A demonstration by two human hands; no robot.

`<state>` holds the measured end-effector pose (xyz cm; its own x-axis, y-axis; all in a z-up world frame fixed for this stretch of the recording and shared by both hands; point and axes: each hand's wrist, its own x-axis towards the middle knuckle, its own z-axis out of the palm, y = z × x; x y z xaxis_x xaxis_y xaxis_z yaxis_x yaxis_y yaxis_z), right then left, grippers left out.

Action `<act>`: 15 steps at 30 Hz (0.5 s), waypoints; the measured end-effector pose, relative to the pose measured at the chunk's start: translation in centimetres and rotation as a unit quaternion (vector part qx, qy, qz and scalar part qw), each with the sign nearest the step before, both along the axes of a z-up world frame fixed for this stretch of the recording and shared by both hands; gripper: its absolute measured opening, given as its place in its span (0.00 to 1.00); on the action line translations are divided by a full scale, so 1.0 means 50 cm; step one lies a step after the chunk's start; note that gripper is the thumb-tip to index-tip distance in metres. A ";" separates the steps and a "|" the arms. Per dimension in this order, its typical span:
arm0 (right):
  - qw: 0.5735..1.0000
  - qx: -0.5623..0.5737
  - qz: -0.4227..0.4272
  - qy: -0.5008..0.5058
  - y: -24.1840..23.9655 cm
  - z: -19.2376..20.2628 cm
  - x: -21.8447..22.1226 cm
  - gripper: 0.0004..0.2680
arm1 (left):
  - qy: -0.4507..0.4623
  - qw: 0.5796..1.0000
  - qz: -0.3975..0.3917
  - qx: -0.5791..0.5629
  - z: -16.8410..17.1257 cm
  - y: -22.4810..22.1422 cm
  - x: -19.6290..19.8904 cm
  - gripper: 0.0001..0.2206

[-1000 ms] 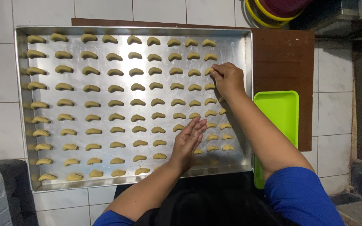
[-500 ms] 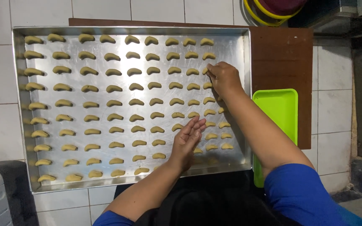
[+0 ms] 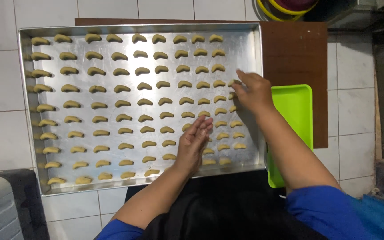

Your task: Shaping small pieces of dough into crescent-shaped pastries and arranging them in rows on a baking tray.

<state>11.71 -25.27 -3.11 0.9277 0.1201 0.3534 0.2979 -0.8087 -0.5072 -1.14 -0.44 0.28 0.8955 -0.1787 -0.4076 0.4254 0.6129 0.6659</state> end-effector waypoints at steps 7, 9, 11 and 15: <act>0.994 0.046 -0.068 0.078 -0.114 0.034 -0.271 0.10 | -0.040 0.998 -0.016 0.043 0.005 0.049 -0.035 0.25; 0.986 0.062 -0.127 0.086 -0.155 0.026 -0.337 0.08 | -0.050 0.993 -0.044 0.093 0.028 0.061 -0.055 0.24; 0.980 0.045 -0.152 0.123 -0.194 0.023 -0.388 0.08 | -0.040 0.992 -0.040 0.113 0.039 0.075 -0.072 0.24; 0.953 -0.011 -0.194 0.232 -0.236 0.059 -0.463 0.07 | -0.016 0.982 -0.007 0.188 0.057 0.123 -0.109 0.23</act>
<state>-11.42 -37.09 -0.15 0.9598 -0.2607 -0.1043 -0.2775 -0.8241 -0.4938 -6.57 5.72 3.16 0.9074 -0.0333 -0.4189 0.4073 0.3149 0.8573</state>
